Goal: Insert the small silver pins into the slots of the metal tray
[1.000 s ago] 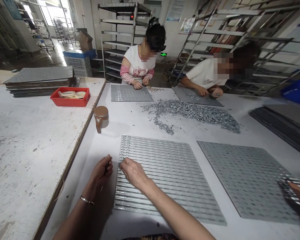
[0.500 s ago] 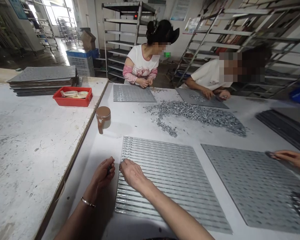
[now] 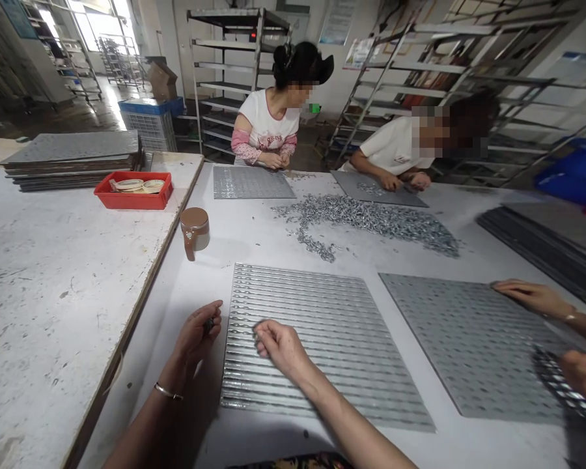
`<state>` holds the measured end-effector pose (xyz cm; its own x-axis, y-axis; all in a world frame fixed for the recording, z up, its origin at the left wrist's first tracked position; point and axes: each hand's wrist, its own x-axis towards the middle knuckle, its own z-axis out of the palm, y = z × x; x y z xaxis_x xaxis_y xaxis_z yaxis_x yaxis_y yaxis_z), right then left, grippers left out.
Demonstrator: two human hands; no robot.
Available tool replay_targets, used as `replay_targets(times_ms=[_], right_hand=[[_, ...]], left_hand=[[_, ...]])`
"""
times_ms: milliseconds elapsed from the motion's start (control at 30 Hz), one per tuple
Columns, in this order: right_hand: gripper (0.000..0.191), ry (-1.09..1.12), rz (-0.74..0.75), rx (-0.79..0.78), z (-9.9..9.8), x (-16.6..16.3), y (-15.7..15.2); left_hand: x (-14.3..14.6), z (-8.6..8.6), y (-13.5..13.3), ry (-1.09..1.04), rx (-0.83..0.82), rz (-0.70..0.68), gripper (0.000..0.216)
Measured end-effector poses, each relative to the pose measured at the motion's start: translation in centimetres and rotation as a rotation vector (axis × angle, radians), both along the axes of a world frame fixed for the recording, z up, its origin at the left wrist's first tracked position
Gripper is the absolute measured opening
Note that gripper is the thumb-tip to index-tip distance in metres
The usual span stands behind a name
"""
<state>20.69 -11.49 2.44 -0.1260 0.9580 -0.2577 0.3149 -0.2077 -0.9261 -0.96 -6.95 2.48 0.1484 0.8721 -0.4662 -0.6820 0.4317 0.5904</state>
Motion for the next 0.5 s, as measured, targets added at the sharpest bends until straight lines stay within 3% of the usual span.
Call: replay_targets(times_ms=[67,233,300,500], right_hand=[[0.039,-0.063,0.025,0.031,-0.7,0.2,-0.8],[0.027,-0.462,0.158,0.352,-1.3,1.4,-2.1],[0.025,-0.55,0.191,0.374,-1.1,1.5,-2.2],[0.02,-0.516,0.205,0.397,-0.5,-1.8,-1.2]], left_hand=[[-0.1,0.2,0.2,-0.042,-0.026,0.037,0.032],[-0.2,0.3,0.5,-0.151,-0.113,0.098,0.013],[-0.3,0.3,0.6,-0.203,-0.15,0.087,0.008],[-0.4,0.2,0.4,-0.195,-0.128,0.079,0.014]])
